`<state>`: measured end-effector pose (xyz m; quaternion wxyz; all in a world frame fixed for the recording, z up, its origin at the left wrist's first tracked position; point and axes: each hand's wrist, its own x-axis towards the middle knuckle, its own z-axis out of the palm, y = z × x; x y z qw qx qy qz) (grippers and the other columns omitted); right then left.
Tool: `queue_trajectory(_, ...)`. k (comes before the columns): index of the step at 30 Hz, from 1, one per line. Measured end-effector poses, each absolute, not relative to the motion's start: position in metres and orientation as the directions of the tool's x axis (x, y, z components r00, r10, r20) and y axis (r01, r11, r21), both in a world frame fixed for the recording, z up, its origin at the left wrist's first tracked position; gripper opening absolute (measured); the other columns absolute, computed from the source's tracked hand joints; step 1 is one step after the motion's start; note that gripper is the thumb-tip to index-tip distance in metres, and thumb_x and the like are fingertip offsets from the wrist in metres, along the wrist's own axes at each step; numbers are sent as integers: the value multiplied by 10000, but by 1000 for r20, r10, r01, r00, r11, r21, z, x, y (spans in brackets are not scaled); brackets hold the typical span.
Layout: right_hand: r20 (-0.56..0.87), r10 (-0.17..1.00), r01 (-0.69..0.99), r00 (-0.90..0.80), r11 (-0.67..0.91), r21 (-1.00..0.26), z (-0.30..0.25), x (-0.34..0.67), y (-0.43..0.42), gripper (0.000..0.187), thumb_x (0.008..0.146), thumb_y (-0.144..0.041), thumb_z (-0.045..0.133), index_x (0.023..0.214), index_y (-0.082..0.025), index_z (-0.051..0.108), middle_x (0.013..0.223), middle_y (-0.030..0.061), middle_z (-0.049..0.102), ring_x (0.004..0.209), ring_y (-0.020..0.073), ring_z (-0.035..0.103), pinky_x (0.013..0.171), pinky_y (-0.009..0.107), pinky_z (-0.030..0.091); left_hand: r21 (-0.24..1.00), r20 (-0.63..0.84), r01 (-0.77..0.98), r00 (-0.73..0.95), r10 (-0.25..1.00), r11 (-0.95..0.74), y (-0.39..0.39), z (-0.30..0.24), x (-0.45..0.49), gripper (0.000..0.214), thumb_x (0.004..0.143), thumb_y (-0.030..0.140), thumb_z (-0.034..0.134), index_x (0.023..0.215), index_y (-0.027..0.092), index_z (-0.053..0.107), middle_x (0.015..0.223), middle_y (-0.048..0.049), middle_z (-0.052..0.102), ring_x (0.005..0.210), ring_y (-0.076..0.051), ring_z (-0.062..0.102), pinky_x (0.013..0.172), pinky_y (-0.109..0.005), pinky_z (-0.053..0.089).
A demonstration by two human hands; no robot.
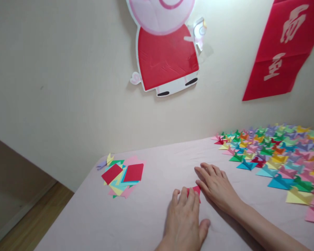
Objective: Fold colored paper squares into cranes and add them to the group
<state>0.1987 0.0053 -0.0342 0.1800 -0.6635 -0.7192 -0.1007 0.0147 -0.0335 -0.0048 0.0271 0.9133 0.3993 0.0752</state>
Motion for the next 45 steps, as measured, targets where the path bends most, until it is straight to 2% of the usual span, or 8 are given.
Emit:
queue_trajectory(9,399,914,993,-80,108,-48,-34,202,9,386,937,-235,416,1267,-292,607,1356,102,578,1169,313,516,886,465,443,73,59,717,691,721,-693,-41,4,4,640,973,563,403,1403,97,489,1435,-117,508,1336,-321,415,1123,-493,322)
queue_trajectory(17,460,879,940,-127,255,-227,-35,192,1,361,958,-265,408,1271,-232,586,1331,102,600,1190,259,521,928,411,449,118,73,743,656,752,-659,-46,-2,1,670,949,578,445,1440,121,443,1472,-101,462,1340,-328,414,1117,-508,341)
queue_trajectory(22,418,890,953,-182,264,-146,-34,173,-10,371,922,-229,469,1266,-256,604,1359,109,584,1204,303,512,938,455,434,145,99,751,636,765,-644,-46,-9,1,711,947,629,393,1464,141,408,1498,-80,427,1340,-334,415,1121,-518,332)
queue_trajectory(25,407,894,963,-187,250,-106,-32,171,-11,383,922,-223,462,1274,-282,602,1364,113,576,1201,308,512,921,455,433,121,112,748,643,758,-653,-49,-14,-7,746,941,660,361,1448,117,431,1506,-102,401,1329,-345,431,1100,-516,357)
queue_trajectory(32,386,906,959,-173,245,-145,-31,173,-9,386,919,-234,479,1285,-277,593,1384,106,566,1212,309,504,924,458,425,42,169,773,619,767,-633,-56,-24,-21,704,915,654,440,1391,142,522,1447,-108,491,1286,-346,478,1062,-496,409)
queue_trajectory(36,407,900,956,-155,240,-167,-34,172,-10,399,923,-365,516,1287,-222,591,1376,130,573,1213,319,503,939,467,423,70,154,772,617,771,-632,-56,-23,-22,721,917,665,415,1392,133,519,1449,-99,490,1291,-351,474,1069,-506,406)
queue_trajectory(39,432,886,955,-166,254,-153,-36,171,-11,413,910,-416,536,1284,-252,595,1365,130,579,1204,328,507,922,474,426,90,152,778,606,781,-622,-56,-22,-21,714,923,661,407,1403,143,506,1459,-88,479,1295,-349,470,1083,-512,391)
queue_trajectory(45,426,884,952,-194,275,-137,-36,173,-12,385,921,-378,527,1299,-328,584,1380,97,572,1219,312,510,920,455,434,95,131,785,600,789,-612,-57,-21,-22,721,911,671,422,1405,151,507,1460,-99,476,1306,-353,456,1080,-512,393)
